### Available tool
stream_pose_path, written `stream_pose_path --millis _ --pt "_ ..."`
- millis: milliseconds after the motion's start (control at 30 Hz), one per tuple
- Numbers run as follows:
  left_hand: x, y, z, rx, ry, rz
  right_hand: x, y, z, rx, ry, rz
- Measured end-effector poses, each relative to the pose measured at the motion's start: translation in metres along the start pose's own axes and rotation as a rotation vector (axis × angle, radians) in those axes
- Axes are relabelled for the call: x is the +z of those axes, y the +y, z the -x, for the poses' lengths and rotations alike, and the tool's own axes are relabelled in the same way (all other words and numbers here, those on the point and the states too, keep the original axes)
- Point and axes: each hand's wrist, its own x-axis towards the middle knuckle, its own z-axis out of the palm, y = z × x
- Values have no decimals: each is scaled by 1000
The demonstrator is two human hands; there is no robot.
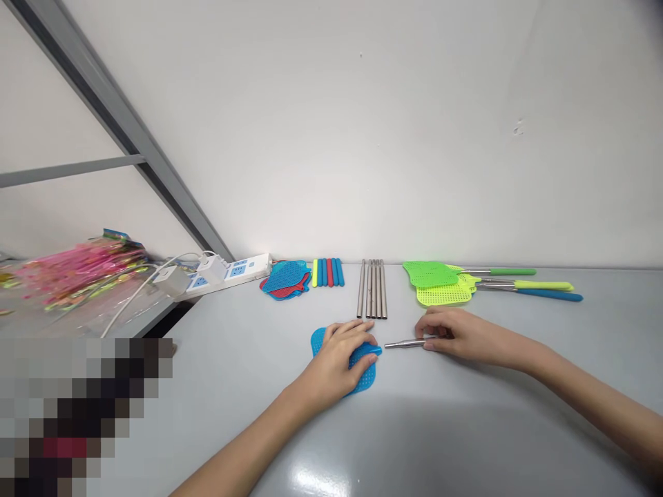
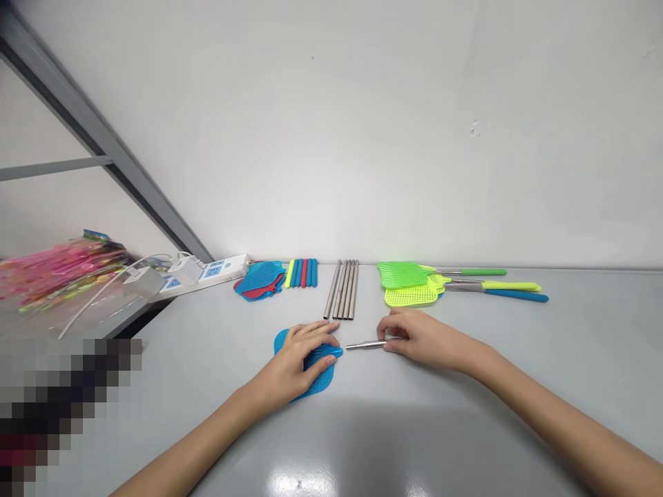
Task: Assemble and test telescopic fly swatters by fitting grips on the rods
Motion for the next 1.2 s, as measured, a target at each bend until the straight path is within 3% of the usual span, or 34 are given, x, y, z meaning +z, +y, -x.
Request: stream_pose_path --millis 600,1200 --pt "4 -1 -4 7 58 -6 13 -1 -4 -91 58 -14" --pt "1 1 -3 25 54 40 17 -8 -6 -31 100 -105"
